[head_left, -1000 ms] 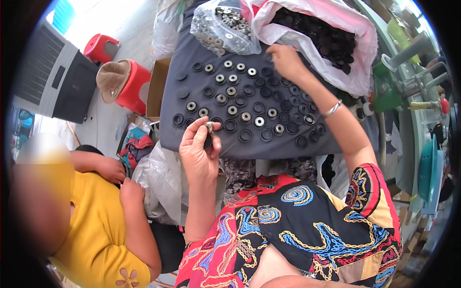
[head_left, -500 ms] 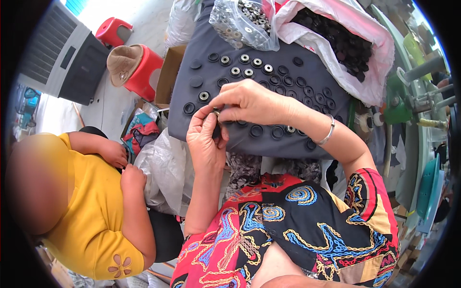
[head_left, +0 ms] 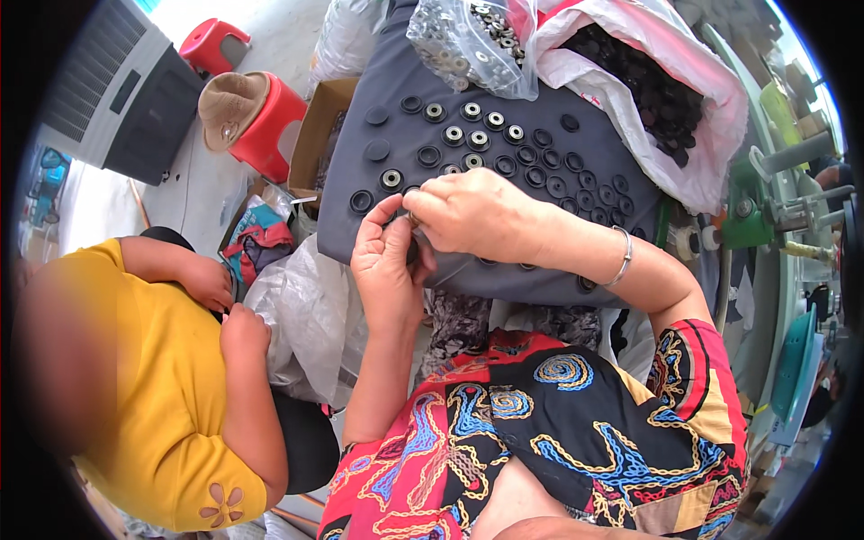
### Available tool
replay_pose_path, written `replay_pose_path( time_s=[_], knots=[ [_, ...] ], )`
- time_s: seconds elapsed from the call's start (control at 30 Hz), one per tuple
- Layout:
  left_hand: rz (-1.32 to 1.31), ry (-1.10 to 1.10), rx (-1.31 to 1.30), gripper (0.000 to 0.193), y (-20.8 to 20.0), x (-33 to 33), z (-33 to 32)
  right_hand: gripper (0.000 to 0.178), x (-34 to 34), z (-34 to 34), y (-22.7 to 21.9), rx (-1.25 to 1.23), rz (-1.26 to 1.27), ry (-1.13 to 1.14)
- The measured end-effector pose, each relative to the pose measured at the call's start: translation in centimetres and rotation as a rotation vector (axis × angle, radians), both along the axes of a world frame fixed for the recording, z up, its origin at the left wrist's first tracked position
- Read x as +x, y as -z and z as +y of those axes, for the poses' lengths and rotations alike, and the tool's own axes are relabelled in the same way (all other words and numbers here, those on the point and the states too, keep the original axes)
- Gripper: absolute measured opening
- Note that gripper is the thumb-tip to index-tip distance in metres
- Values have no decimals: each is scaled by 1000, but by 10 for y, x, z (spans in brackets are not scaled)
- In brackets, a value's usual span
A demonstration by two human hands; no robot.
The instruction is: The person uses a manual press to attach black snap fasteners to a gray fabric panel, then arranges the fastened pieces on the table. Later, they place metal rings into the fastener holes and continue organizing the components. A child briefly assists by placing rings into the fasteners.
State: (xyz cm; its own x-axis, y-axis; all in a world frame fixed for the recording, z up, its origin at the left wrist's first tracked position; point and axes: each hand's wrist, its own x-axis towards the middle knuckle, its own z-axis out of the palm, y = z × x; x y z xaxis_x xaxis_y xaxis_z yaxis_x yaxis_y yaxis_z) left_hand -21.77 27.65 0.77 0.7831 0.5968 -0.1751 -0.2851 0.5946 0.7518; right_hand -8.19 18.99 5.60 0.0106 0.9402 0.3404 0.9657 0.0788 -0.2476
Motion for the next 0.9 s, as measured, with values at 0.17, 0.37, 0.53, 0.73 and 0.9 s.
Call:
replay_pose_path(
  time_s=[0.17,0.37,0.53,0.73,0.9],
  knots=[
    [-27,20,-15,26,-15,11,31,17,17,-15,-13,184,672,227],
    [146,278,741,35,-28,69,95,15,20,-63,-19,129,1209,426],
    [319,293,1344,39,-25,110,106,16,15,-98,3,150,1302,433],
    [593,463,1494,33,-32,140,102,17,13,-116,8,174,1302,485],
    [397,494,1771,37,-8,147,114,16,12,-119,7,126,1084,503]
  ],
)
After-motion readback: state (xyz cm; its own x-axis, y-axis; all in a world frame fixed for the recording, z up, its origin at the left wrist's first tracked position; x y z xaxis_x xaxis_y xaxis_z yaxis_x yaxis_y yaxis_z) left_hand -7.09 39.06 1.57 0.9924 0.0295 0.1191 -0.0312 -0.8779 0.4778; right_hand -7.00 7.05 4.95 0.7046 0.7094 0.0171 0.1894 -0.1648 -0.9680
